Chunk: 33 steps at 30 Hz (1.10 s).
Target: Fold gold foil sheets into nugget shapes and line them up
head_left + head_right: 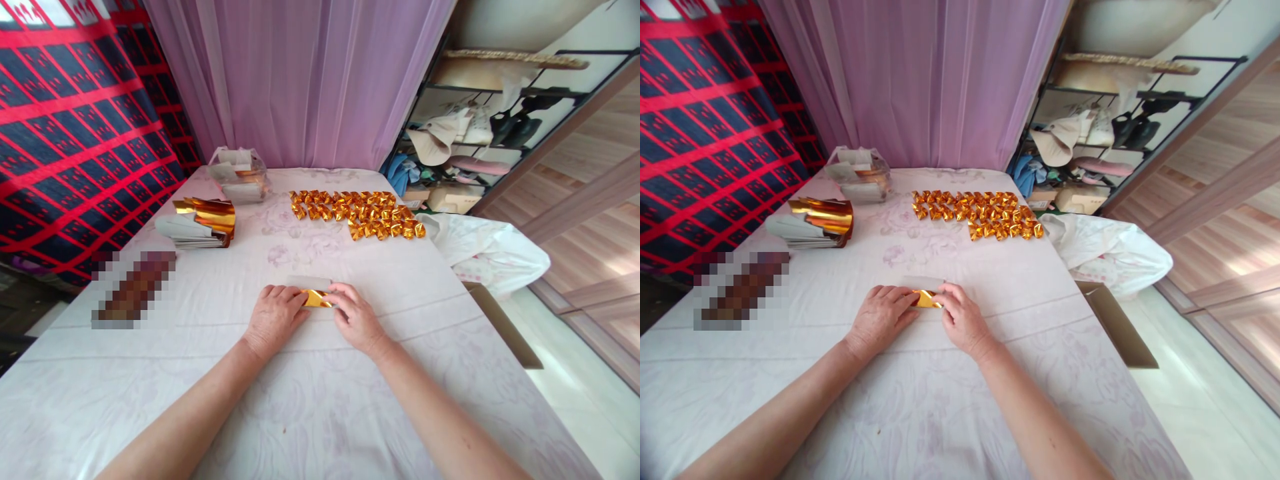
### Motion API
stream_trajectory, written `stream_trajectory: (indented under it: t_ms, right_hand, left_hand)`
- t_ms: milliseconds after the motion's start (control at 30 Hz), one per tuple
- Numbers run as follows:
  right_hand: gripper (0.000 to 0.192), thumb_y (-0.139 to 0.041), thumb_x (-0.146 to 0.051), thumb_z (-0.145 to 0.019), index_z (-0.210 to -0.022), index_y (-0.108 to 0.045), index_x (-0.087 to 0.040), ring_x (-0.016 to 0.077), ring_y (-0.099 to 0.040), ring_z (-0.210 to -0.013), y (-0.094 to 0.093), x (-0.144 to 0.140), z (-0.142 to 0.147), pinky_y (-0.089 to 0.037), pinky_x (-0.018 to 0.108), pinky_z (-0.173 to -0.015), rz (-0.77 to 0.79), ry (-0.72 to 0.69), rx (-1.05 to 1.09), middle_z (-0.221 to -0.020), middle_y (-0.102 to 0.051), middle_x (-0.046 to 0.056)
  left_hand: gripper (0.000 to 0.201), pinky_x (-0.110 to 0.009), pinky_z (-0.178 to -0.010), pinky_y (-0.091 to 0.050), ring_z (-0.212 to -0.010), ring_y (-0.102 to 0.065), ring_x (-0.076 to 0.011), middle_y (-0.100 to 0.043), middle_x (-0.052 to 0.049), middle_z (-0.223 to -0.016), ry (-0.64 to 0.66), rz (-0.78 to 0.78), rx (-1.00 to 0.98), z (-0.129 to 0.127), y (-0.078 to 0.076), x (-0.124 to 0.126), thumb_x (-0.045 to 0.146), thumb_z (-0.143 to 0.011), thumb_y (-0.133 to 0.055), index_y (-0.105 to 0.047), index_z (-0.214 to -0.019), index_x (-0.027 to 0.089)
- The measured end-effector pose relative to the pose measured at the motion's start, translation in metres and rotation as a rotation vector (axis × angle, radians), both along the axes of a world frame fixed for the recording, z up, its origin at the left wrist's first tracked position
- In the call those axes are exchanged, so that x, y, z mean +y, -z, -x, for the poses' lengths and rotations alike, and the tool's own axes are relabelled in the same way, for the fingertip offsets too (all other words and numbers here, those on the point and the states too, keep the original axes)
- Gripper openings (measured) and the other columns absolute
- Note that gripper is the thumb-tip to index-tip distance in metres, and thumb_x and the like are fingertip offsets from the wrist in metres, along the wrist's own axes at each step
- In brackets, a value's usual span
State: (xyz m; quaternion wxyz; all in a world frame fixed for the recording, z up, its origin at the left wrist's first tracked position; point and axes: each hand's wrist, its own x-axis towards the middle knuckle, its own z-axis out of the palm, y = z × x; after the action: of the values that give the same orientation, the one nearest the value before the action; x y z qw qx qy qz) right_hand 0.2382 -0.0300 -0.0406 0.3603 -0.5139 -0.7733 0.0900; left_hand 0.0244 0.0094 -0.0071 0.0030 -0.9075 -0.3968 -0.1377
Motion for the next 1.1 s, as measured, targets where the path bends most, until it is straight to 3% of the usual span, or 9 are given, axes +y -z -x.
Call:
stream_trajectory:
  t_ms: [267,567,900,1100]
  right_hand:
    - [0.045,-0.047,0.000,-0.075,-0.107,-0.064,-0.026,0.0192,-0.063,-0.102,0.002,0.002,0.002,-0.054,0.037,-0.091,-0.033,0.036,0.011,-0.121,-0.056,0.008]
    - [0.028,-0.062,-0.014,-0.079,-0.106,-0.067,-0.019,0.0266,-0.059,-0.111,-0.008,-0.002,0.002,-0.053,0.044,-0.093,0.008,0.022,-0.140,-0.119,-0.059,0.013]
    - [0.016,-0.057,-0.018,-0.092,-0.100,-0.070,-0.021,0.0221,-0.062,-0.098,-0.015,0.003,-0.005,-0.050,0.038,-0.083,-0.135,-0.032,-0.350,-0.111,-0.067,0.009]
    - [0.017,-0.052,-0.020,-0.096,-0.094,-0.069,-0.021,0.0184,-0.063,-0.086,-0.020,-0.001,0.004,-0.046,0.034,-0.077,-0.132,-0.100,-0.346,-0.096,-0.071,0.005]
  left_hand:
    - [0.016,-0.038,-0.079,-0.042,-0.085,-0.063,-0.0207,-0.072,-0.002,-0.096,0.036,-0.049,-0.006,0.000,0.000,0.010,0.034,-0.092,-0.062,-0.071,-0.102,0.026]
    - [0.015,-0.041,-0.086,-0.042,-0.077,-0.063,-0.0193,-0.072,-0.003,-0.090,0.092,-0.228,-0.004,0.002,0.004,0.011,0.032,-0.094,-0.059,-0.071,-0.099,0.023]
    - [0.012,-0.048,-0.095,-0.042,-0.082,-0.067,-0.0205,-0.074,-0.001,-0.097,0.076,-0.199,-0.050,0.005,0.007,0.011,0.027,-0.093,-0.061,-0.070,-0.101,0.024]
    - [0.018,-0.049,-0.105,-0.040,-0.105,-0.065,-0.0239,-0.072,-0.005,-0.108,0.107,-0.100,-0.090,0.006,0.009,-0.007,0.025,-0.094,-0.058,-0.069,-0.108,0.021]
